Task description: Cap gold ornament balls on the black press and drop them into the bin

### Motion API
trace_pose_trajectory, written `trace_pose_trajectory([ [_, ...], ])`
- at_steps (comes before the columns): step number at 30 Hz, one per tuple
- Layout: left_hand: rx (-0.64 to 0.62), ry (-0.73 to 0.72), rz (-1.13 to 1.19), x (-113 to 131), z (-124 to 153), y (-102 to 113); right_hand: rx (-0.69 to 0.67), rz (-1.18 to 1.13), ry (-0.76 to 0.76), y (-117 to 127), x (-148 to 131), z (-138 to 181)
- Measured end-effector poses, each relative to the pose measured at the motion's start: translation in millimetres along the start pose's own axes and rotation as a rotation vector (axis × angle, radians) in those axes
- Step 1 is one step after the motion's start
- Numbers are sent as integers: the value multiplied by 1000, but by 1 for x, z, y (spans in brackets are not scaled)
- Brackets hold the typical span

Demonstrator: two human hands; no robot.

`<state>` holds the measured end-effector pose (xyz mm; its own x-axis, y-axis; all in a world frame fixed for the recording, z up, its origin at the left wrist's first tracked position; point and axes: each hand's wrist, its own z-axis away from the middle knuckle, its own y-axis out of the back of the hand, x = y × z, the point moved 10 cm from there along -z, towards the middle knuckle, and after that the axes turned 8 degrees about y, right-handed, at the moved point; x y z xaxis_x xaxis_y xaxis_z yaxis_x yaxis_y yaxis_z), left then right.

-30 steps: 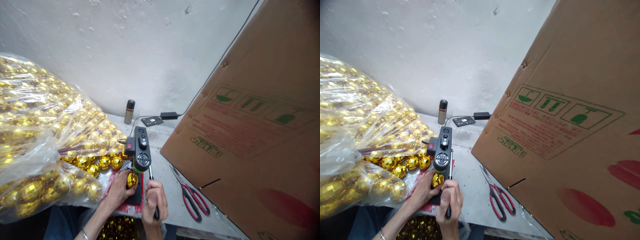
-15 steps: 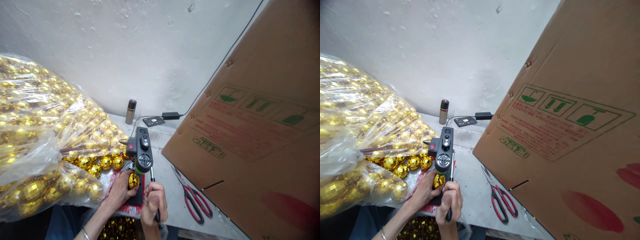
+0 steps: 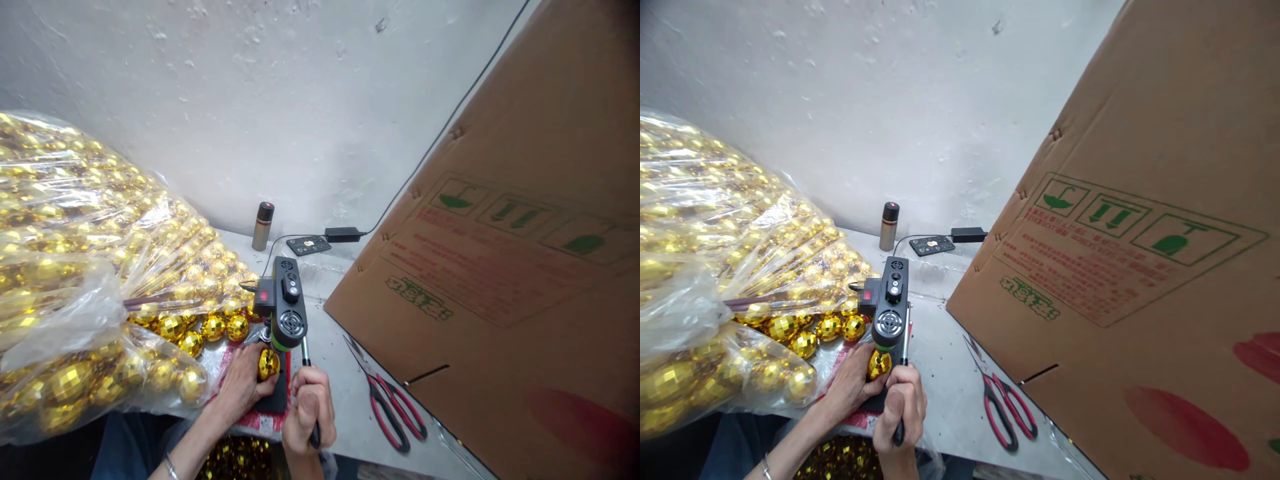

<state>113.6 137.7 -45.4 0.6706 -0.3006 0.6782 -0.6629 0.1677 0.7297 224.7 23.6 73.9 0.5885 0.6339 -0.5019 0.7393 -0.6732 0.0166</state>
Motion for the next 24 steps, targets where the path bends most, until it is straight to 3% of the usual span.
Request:
trace_pose_trajectory([
  [24,46,15,10,-6,0,-8,71,-26,9,3,1,-2],
])
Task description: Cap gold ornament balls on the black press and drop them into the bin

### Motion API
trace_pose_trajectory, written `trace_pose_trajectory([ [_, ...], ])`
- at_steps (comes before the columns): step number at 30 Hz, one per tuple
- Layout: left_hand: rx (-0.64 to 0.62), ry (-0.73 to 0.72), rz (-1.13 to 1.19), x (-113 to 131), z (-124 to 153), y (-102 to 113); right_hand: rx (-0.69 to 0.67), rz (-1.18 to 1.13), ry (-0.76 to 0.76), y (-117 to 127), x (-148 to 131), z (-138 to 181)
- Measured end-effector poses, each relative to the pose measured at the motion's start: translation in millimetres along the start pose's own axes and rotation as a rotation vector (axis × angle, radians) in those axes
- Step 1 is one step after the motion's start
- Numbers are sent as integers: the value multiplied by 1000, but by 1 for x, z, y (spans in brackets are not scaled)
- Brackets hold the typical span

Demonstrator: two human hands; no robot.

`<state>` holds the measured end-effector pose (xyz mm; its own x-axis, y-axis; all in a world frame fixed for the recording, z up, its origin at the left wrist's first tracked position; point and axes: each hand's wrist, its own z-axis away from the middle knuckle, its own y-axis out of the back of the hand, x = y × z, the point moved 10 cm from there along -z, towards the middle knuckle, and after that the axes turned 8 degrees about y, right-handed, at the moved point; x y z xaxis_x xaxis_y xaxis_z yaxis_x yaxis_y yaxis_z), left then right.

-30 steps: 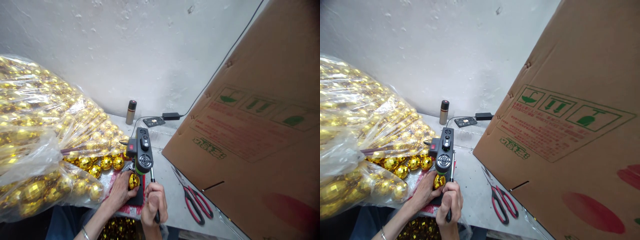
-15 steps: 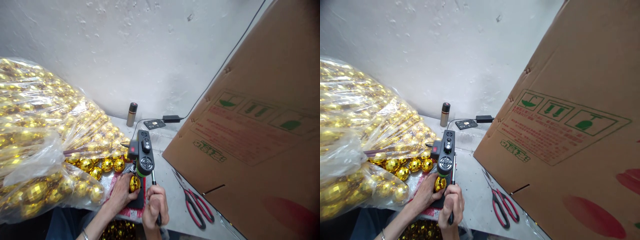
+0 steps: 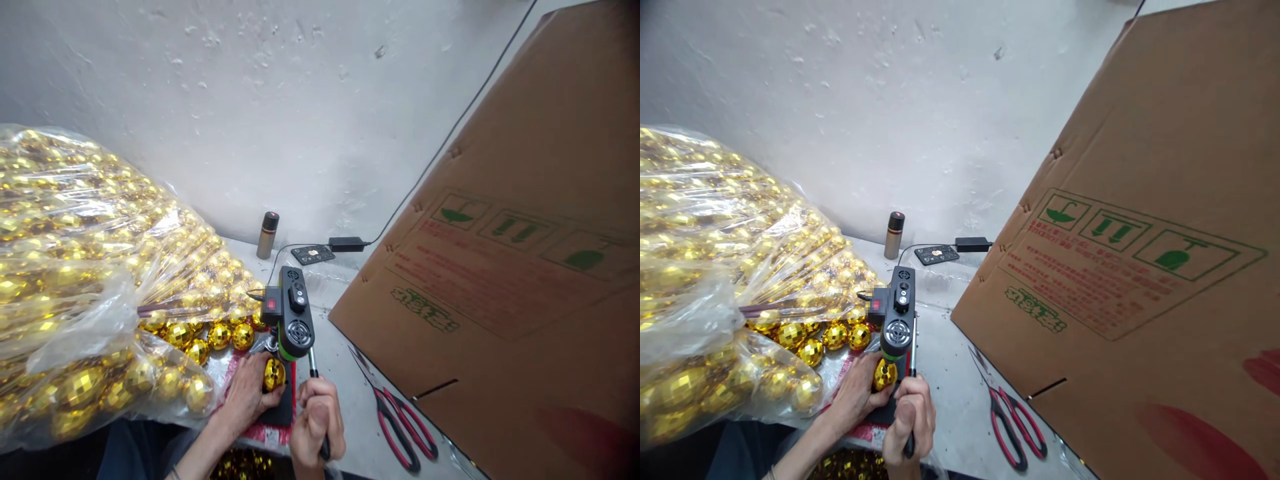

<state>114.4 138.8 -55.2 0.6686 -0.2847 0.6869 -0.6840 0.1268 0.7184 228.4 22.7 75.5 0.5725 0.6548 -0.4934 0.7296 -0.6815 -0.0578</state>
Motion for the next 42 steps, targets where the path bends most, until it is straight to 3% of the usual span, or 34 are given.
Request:
trace_pose_trajectory([
  [12,-2,-23,-23,4,-1,4,1,16,26,-2,2,2],
  [21,-20,-13,-17,2,-3,2,-48,69,163,-5,2,19],
  [24,-6,-9,-8,4,-4,5,-103,49,175,-7,-10,2],
  [26,-5,-12,7,1,0,5,-127,40,80,-6,-16,-20],
  [29,-29,-49,26,-9,21,2,-176,44,-79,-8,-23,-53],
  [33,-17,-169,-5,-18,48,12,-181,29,-77,-12,-34,-68],
  [35,92,-116,-40,-21,39,35,-155,24,-63,-12,-34,-63],
  [38,232,26,-223,-13,1,68,-129,20,-46,-11,-33,-54],
  [42,89,202,-500,-7,-44,67,-145,23,-48,-11,-31,-51],
])
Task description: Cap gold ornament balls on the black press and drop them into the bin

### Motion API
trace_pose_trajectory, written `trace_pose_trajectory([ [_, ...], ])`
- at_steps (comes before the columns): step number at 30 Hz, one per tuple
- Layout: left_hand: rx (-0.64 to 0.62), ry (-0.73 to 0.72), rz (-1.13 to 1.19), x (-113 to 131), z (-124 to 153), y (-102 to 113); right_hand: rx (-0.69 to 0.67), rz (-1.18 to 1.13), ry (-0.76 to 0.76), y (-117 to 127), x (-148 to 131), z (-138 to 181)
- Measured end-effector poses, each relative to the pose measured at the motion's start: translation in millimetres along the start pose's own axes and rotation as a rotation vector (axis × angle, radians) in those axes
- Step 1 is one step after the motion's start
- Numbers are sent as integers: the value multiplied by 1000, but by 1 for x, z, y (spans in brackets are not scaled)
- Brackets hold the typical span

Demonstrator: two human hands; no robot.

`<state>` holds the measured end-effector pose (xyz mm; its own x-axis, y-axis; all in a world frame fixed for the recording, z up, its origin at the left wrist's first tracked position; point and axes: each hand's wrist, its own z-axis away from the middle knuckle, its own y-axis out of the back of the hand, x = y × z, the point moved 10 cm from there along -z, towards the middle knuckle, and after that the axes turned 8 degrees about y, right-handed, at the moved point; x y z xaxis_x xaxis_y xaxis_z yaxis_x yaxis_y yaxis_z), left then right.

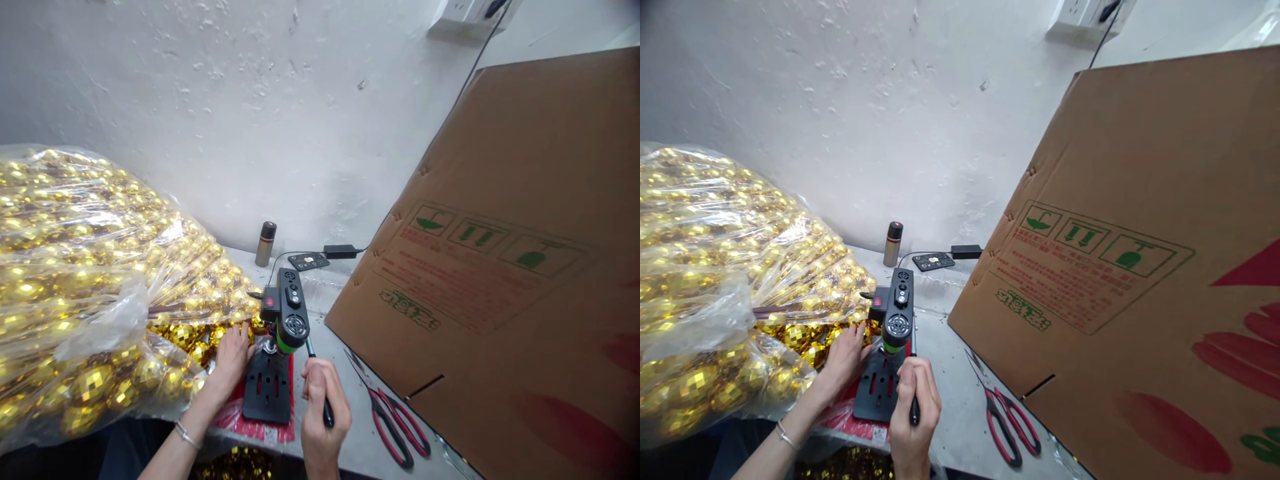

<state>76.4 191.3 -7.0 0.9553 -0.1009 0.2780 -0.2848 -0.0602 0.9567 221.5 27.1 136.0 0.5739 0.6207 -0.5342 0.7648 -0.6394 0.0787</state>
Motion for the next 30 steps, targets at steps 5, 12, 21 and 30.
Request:
trace_pose_trajectory([
  [5,-54,-18,70,-2,0,-12,-15,-5,-2,0,2,-1],
  [12,-72,-96,720,-25,26,4,-20,-11,-36,0,-3,-16],
  [21,-206,-212,558,11,68,-26,-10,-15,-32,1,-8,-24],
  [30,-308,-183,504,17,56,-33,-12,-15,-25,1,-8,-22],
])
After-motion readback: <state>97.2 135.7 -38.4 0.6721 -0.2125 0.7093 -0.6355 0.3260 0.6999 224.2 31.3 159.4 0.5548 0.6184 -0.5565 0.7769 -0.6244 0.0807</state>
